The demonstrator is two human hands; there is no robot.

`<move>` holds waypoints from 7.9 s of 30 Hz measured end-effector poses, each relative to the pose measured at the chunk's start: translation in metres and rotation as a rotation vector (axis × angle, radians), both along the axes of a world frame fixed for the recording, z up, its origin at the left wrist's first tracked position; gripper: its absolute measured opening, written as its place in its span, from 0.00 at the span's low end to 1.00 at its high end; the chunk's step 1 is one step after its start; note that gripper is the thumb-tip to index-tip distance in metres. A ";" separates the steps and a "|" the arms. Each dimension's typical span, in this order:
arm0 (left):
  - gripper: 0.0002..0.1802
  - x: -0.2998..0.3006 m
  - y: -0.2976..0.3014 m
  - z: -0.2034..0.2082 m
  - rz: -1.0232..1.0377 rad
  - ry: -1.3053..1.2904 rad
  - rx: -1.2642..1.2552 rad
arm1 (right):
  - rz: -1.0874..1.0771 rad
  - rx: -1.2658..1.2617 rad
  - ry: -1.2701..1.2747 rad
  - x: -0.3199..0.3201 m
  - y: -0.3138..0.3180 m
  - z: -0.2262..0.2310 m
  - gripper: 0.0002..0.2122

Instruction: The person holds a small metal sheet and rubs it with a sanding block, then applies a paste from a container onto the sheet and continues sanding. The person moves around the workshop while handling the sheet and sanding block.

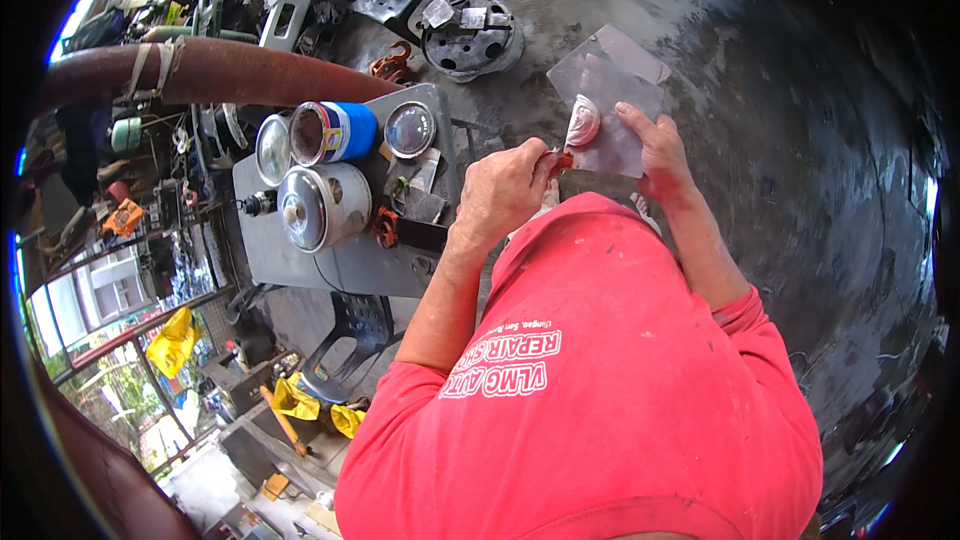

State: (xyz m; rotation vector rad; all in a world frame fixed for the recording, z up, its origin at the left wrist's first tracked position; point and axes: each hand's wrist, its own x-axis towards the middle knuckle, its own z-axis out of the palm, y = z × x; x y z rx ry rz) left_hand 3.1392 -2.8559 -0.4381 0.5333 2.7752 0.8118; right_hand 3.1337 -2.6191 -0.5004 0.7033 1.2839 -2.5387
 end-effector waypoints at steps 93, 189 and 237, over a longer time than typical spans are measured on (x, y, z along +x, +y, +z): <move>0.68 0.118 -0.256 -0.260 1.559 -0.415 -0.221 | -0.009 -0.124 -0.155 0.095 -0.022 -0.014 0.21; 0.31 0.229 -0.074 0.006 -0.299 -0.808 1.655 | -0.169 0.235 0.081 0.405 -0.035 0.065 0.27; 0.16 0.206 -0.008 0.116 -0.705 -0.721 0.461 | -0.665 1.717 0.500 0.388 -0.040 0.065 0.16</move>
